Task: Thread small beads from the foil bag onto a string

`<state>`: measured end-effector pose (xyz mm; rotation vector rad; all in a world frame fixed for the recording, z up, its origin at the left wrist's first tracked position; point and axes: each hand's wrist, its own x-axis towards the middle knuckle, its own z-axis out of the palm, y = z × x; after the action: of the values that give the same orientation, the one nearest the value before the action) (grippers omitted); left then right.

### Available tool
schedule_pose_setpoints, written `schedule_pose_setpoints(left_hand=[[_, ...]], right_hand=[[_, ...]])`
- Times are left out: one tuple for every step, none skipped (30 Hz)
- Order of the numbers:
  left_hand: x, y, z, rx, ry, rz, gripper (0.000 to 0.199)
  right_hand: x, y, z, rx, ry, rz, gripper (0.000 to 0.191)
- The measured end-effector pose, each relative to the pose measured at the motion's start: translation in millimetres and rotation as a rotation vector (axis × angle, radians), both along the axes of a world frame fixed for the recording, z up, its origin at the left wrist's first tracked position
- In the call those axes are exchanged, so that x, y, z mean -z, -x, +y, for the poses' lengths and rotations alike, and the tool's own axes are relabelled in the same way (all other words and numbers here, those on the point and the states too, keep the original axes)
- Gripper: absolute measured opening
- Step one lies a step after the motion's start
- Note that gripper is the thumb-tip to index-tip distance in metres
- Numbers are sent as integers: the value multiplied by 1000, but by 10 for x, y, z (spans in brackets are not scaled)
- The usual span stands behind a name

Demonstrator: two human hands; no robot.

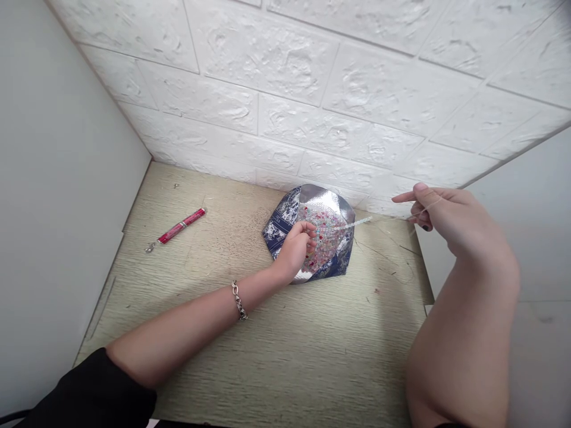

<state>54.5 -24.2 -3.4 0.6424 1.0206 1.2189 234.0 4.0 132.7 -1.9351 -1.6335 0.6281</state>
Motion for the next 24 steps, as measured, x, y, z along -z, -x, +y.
schedule_pose_setpoints(left_hand=[[0,0,-2,-2,-3,-2,27],[1,-1,-4,-3,-8,-3,27],[4,-2,-6,-4,-12,0,26],[8,-4,-8,-4,-15,8,25],[13,-6,-10,-4,-15,23,25],[17,-8,-13,-6,-16,42,26],[20,-11,-17,-9,-20,64,28],[20,-14,-21,-11,-30,87,31],[16,-15,-25,-16,-50,108,36],[10,-16,-31,-21,-79,132,40],[0,-15,-36,-28,-115,160,45],[-10,-12,-42,-35,-151,193,48],[-19,-9,-47,-43,-186,227,50],[-24,-4,-51,-48,-217,261,52],[-25,0,-54,-51,-238,294,53],[-21,4,-57,-50,-250,323,53],[-12,5,-60,-46,-252,347,54],[1,5,-63,-41,-246,367,54],[17,2,-68,-37,-238,383,54],[32,-3,-74,-34,-234,394,54],[44,-12,-84,-32,-238,398,53],[52,-22,-97,-27,-247,392,51],[53,-34,-115,-35,-246,360,49],[47,-46,-136,-44,-246,325,46]], right_hand=[[-4,-2,-2,0,-2,5,38],[-6,-2,-4,1,-3,2,38],[-7,0,-3,2,-3,-5,38],[-2,6,0,0,-4,-11,38],[9,20,7,-4,-4,-15,39],[30,41,20,-16,-5,-12,40],[61,73,37,-37,-3,-1,41],[104,114,59,-67,3,16,43],[158,166,86,-113,8,43,44],[221,225,114,-170,9,74,46],[289,289,143,-221,-3,102,47],[360,354,172,-267,-37,124,47],[427,416,197,-310,-77,122,48],[488,470,218,-352,-107,111,49],[539,513,233,-385,-130,96,50],[576,541,242,-412,-144,66,50],[598,553,244,-436,-143,20,49],[606,552,239,-458,-133,-42,49],[600,538,227,-479,-119,-113,51],[581,516,208,-502,-106,-183,54],[551,490,184,-523,-98,-245,58],[515,463,157,-534,-100,-289,59],[473,438,129,-535,-110,-314,58],[430,417,102,-523,-121,-321,56]])
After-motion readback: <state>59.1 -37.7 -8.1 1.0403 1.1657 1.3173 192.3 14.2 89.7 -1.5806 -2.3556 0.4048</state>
